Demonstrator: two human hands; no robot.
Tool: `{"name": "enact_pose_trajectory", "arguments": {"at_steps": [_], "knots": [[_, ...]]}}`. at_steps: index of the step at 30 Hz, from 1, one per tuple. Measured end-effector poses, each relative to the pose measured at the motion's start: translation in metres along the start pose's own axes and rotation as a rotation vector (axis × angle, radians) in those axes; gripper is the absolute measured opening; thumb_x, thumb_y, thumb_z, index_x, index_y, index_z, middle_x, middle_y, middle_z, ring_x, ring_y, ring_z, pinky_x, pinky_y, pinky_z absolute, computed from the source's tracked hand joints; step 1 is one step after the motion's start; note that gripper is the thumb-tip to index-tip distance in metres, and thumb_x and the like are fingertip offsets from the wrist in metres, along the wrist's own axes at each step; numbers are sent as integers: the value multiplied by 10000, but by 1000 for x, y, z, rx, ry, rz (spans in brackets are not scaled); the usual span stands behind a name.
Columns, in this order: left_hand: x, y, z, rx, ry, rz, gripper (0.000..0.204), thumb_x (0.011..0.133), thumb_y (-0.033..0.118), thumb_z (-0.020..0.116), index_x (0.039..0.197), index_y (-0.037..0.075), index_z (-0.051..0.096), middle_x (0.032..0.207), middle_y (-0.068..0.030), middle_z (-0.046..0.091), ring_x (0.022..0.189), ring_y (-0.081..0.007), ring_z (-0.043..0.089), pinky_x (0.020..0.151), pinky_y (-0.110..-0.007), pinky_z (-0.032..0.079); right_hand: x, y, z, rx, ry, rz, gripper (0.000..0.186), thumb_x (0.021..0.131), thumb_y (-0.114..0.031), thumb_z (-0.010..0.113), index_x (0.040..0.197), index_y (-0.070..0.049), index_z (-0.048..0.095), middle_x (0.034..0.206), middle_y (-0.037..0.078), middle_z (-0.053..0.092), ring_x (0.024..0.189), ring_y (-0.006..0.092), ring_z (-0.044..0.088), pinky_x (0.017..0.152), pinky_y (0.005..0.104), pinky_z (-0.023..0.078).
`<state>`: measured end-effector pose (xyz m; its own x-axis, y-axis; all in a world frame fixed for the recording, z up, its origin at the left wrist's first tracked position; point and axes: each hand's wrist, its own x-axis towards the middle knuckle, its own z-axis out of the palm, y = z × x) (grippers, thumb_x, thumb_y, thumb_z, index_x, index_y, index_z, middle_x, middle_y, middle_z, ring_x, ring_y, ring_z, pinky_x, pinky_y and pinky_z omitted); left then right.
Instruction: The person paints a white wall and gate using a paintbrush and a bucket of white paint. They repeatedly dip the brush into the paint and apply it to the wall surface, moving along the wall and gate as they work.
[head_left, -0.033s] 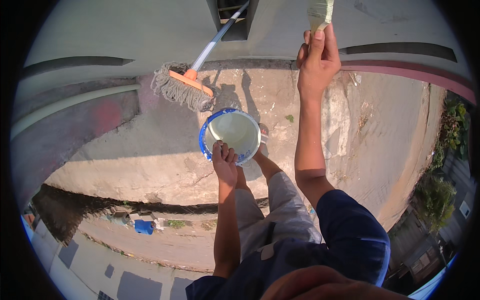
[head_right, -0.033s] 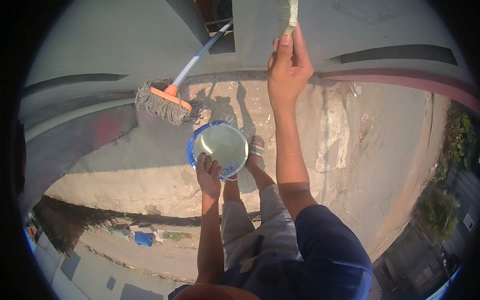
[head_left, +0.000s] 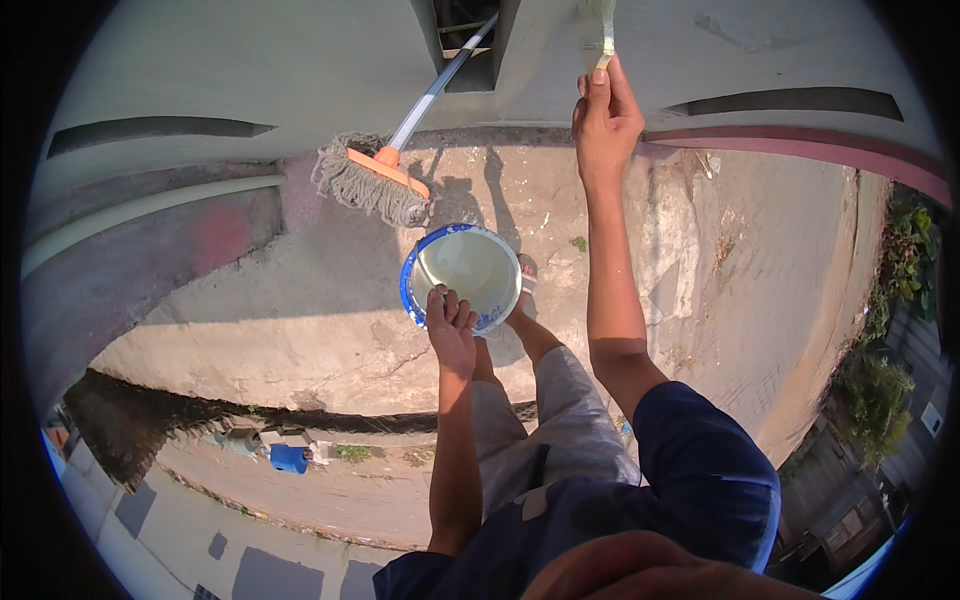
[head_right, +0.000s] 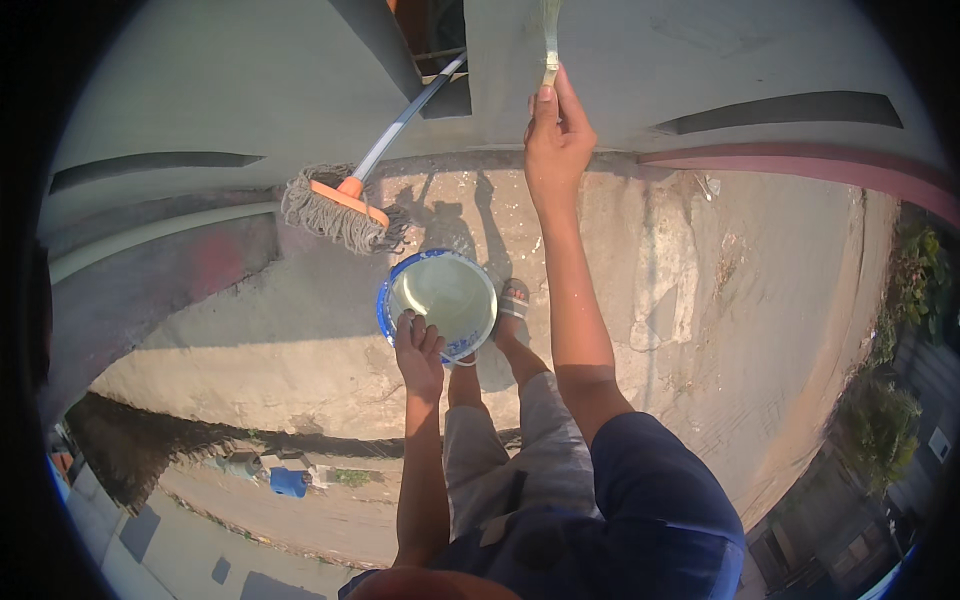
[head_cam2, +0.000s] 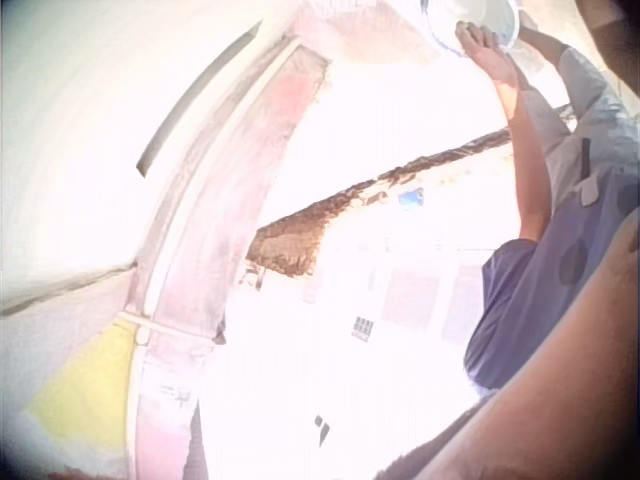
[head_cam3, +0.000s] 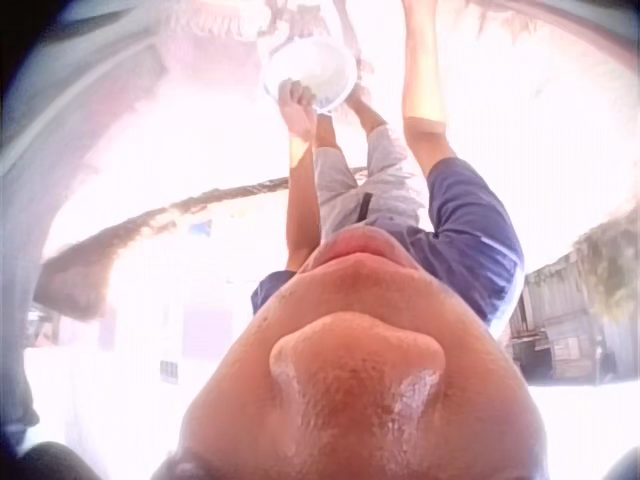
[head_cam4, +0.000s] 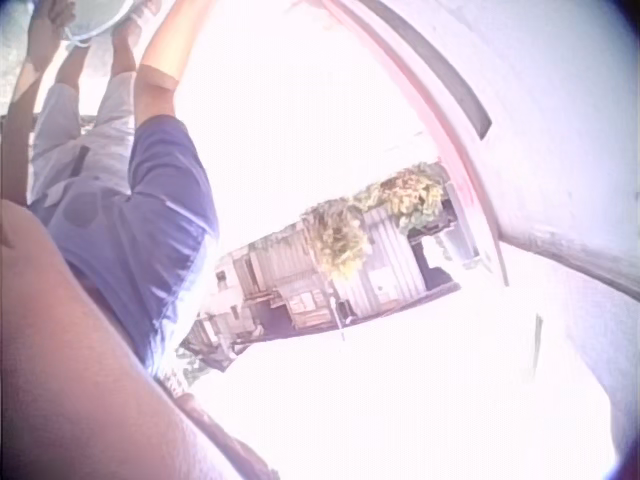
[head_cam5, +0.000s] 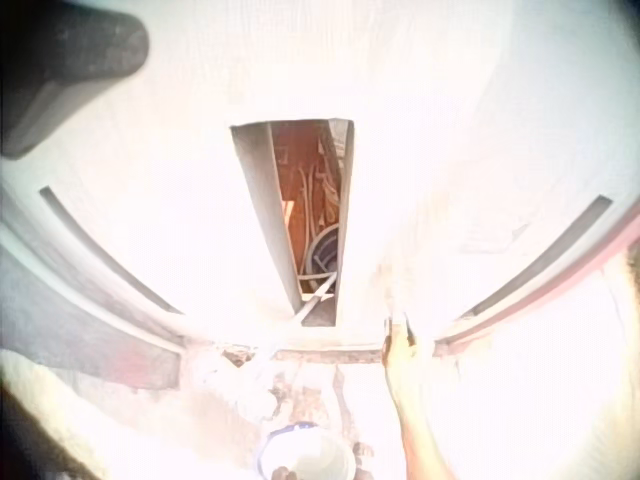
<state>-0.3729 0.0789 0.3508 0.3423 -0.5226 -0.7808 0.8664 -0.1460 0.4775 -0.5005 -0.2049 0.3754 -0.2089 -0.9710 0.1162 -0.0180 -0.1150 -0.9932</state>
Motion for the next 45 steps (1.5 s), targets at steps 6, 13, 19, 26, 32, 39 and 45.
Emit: {"name": "enact_pose_trajectory", "arguments": {"at_steps": [6, 13, 19, 26, 32, 39, 45], "knots": [[-51, 34, 38, -42, -117, 71, 174, 1096, 280, 429, 1048, 141, 520, 693, 66, 270, 564, -45, 224, 516, -224, 218, -2, 72, 23, -459, -110, 310, 356, 1034, -178, 553, 1325, 8, 640, 1157, 233, 719, 996, 255, 686, 902, 372, 504], [-106, 69, 33, -26, -137, 140, 192, 1088, 317, 473, 1009, 148, 520, 688, 71, 283, 545, -38, 228, 479, -205, 205, -8, -41, 20, 75, -38, 54, 410, 1057, -176, 524, 1427, -1, 550, 1105, 139, 717, 723, 123, 524, 716, 289, 471], [-151, 82, 21, -46, -83, 171, 153, 1100, 259, 436, 1055, 123, 489, 700, 58, 312, 549, -38, 279, 474, -196, 249, -8, 59, 31, -532, -93, 92, 383, 1050, -179, 538, 1378, 10, 594, 1091, 190, 725, 764, 187, 636, 743, 332, 502], [-186, 110, 6, -163, -78, 219, 140, 1096, 224, 448, 1091, 91, 488, 708, 48, 289, 559, -53, 250, 468, -205, 235, 12, -74, 8, 156, -32, -63, 428, 1062, -247, 560, 1436, -39, 556, 816, -1, 571, 573, 30, 421, 498, 210, 358], [-218, 138, 10, -159, -113, 268, 113, 1073, 171, 457, 1130, 80, 495, 714, 35, 326, 555, -55, 283, 430, -199, 258, 6, -48, 28, -157, 9, 28, 439, 1056, -220, 552, 1453, -32, 533, 858, 22, 610, 599, 65, 483, 530, 254, 414], [-284, 162, 42, -83, -231, 337, 584, 1022, 165, 524, 1556, 120, 294, 878, 1, 407, 670, -89, 379, 534, -213, 374, 49, -175, -7, 196, -160, 337, 453, 1057, -222, 552, 1476, -57, 506, 806, 3, 567, 532, 25, 409, 437, 215, 312], [-311, 180, 59, 54, -256, 402, 795, 936, 105, 587, 1618, 97, 179, 925, 14, 401, 679, -74, 339, 567, -199, 309, 51, -240, -12, 180, -87, -81, 433, 1061, -228, 552, 1458, -57, 532, 857, 10, 593, 536, 35, 420, 451, 221, 352]]}}
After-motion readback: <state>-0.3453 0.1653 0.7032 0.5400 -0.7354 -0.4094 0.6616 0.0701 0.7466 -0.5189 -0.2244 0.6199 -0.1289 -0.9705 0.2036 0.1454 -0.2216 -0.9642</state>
